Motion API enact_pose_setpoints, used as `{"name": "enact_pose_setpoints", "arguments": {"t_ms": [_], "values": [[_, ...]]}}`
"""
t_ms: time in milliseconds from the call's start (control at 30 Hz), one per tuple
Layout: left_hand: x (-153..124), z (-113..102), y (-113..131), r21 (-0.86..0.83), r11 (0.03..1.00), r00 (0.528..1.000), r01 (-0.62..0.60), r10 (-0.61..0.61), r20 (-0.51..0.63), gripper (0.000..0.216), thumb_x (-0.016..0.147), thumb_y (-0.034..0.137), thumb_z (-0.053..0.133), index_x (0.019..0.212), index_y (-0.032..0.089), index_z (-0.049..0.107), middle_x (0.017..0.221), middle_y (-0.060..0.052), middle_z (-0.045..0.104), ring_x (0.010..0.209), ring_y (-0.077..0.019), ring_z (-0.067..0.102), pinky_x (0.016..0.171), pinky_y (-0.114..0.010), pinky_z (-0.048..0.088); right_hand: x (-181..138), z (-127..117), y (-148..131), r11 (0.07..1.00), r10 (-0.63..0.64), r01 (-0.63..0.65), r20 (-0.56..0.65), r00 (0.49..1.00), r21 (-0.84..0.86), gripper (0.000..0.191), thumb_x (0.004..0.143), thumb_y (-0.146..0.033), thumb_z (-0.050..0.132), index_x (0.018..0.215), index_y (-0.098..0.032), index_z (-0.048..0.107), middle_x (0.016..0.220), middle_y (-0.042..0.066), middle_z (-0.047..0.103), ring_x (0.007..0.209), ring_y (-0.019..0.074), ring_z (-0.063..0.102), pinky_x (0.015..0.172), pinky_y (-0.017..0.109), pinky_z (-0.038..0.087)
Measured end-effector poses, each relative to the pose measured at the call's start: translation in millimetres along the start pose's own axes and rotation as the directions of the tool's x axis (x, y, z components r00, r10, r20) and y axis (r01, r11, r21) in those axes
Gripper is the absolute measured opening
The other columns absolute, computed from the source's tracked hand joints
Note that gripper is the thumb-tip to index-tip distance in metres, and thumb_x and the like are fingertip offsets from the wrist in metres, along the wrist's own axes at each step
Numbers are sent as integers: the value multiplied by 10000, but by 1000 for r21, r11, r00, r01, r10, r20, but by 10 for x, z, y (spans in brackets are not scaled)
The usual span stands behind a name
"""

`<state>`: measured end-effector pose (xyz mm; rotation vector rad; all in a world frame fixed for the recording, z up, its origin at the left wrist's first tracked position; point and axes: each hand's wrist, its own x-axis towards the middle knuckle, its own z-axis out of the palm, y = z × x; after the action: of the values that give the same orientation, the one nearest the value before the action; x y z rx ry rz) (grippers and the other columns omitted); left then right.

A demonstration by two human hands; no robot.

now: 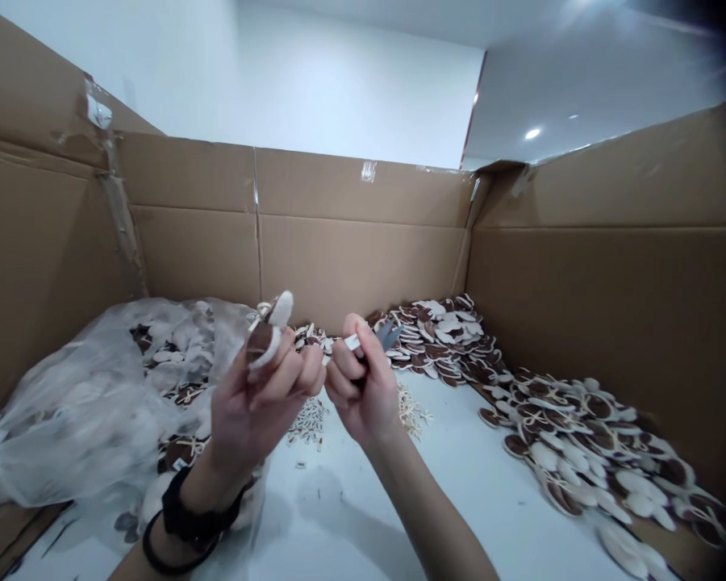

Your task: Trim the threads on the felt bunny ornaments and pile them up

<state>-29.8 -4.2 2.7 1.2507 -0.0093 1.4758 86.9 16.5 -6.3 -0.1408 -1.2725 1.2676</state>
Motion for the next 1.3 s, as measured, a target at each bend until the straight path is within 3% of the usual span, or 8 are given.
{"name": "enact_pose_setpoints", "arguments": {"t_ms": [67,167,300,467,600,767,1067,1300], "values": [[19,-7,78,180,981,997,-67,60,42,451,884,458,523,530,205,403,407,35,239,477,-142,265,528,-283,336,113,-126,115,955,-36,13,-71,997,-298,402,898,-542,421,697,-239,250,500,-106,198,385,75,142,358,187,170],[78,-64,187,451,882,988,-138,151,6,381,877,483,508,635,197,576,517,-5,480,517,-144,393,562,-303,341,287,-366,369,703,-41,-13,-58,997,-711,396,910,-488,409,641,-207,330,570,-57,328,508,90,320,494,210,289],[176,-191,233,584,809,980,63,62,-191,342,856,406,516,1061,158,632,752,-50,648,634,-145,472,566,-259,349,416,-662,752,549,123,-123,-65,990,-827,376,814,-375,598,533,-172,452,515,-40,394,530,109,368,528,236,259],[252,-312,163,468,840,954,274,-177,-240,446,812,341,539,1209,140,520,884,-67,641,619,-126,487,517,-224,348,443,-831,985,399,238,-221,-132,962,-890,372,811,-333,632,495,-156,546,458,-27,444,500,119,397,524,245,243],[256,-306,135,371,841,919,394,-350,-181,436,822,353,503,1208,149,499,822,-31,575,490,-82,431,442,-206,280,453,-866,905,382,233,-218,-135,963,-898,272,815,-268,615,570,-151,608,541,-12,536,552,129,462,546,234,275],[253,-288,125,366,837,914,406,-368,-172,395,837,378,490,1161,152,507,824,-28,543,461,-73,416,414,-200,232,459,-834,696,434,128,-169,-125,984,-885,194,823,-241,576,655,-153,611,628,2,577,613,143,496,583,235,317],[235,-272,88,267,879,918,394,-363,-159,548,883,609,337,1183,190,523,655,21,436,445,-81,310,420,-197,219,122,-241,144,581,-218,8,-147,965,-814,206,946,-403,407,938,-226,511,572,-54,437,504,130,400,489,236,283],[187,-267,-67,324,870,927,371,-322,-194,510,860,627,413,1000,173,596,635,16,442,537,-109,363,462,-194,283,-44,5,-45,480,-280,141,1,960,-866,214,902,-342,494,1088,-242,531,766,21,574,731,188,546,653,313,428]]}}
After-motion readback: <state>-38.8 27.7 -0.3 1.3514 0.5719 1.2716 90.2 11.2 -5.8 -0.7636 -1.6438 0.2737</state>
